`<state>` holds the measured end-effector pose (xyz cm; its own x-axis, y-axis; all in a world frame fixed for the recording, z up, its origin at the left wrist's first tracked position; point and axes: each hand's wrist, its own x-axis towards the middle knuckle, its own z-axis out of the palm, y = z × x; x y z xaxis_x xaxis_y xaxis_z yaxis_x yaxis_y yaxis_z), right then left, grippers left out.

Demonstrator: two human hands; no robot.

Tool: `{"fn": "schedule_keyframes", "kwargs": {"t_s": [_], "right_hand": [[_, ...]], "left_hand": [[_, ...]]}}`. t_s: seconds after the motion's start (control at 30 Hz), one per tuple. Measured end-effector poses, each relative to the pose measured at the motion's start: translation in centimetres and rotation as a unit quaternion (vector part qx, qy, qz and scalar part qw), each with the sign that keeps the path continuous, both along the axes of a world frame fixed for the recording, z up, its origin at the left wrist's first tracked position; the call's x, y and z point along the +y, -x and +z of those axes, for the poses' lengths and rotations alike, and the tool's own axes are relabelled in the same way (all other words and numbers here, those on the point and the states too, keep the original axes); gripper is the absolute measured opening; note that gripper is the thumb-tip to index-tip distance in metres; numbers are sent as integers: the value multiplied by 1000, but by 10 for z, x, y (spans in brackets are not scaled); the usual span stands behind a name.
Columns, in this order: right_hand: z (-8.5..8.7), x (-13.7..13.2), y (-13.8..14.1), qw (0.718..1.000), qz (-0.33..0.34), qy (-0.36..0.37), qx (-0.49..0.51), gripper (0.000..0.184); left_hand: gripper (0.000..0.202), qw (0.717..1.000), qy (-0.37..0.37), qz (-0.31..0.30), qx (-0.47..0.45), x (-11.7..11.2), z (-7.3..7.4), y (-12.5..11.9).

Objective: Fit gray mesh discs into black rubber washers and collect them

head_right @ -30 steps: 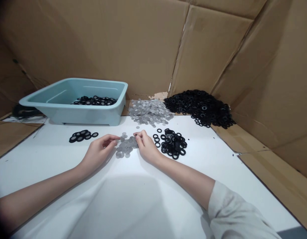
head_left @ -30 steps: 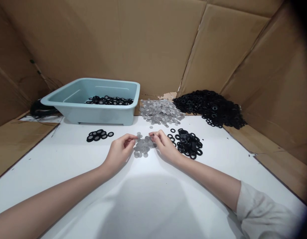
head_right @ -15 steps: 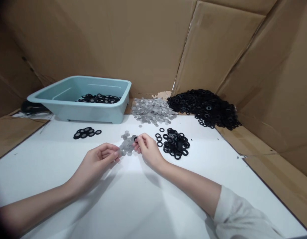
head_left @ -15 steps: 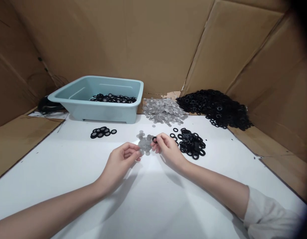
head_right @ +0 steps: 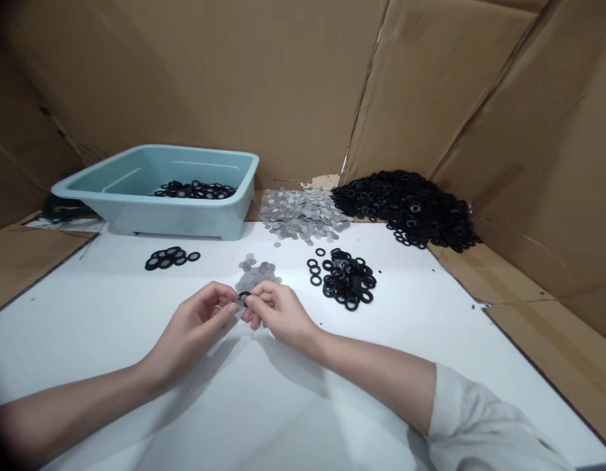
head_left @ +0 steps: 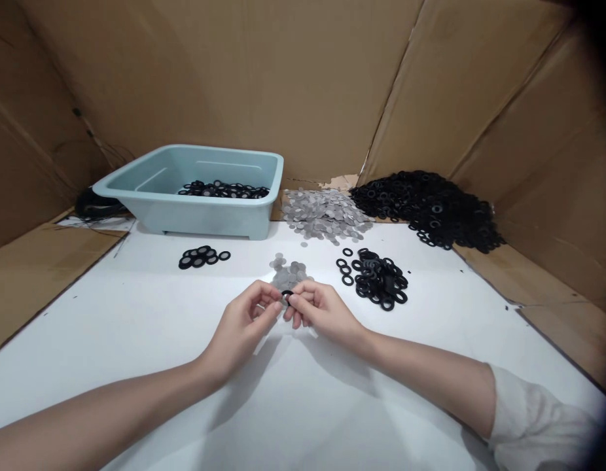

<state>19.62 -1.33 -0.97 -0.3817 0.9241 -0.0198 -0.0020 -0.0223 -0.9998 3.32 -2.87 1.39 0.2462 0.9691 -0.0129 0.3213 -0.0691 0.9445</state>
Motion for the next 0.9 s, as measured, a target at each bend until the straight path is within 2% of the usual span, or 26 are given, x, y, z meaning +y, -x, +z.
{"fn": "schedule_keyframes", "kwargs": {"t_s": [0.17, 0.3, 0.4, 0.57, 0.7, 0.9], "right_hand": [[1, 2, -1, 999, 38, -2, 6, 20], [3, 1, -1, 999, 45, 8, -6, 14], [4, 1, -1, 999, 46, 12, -10, 11], [4, 0, -3, 997, 64, -9, -35, 9], [8, 0, -1, 996, 75, 4, -45, 7], [12, 2, -1, 998, 52, 4, -29, 7]], "left_hand": [[15, 1000, 2, 1, -19, 2, -5, -1], [21, 999, 30, -20, -5, 3, -2, -2], [17, 999, 38, -36, -12, 3, 1, -2], [15, 997, 64, -38, -26, 5, 2, -2], [17, 993, 95, -23, -62, 6, 0, -1], [17, 991, 104, -12, -83, 8, -2, 2]]}}
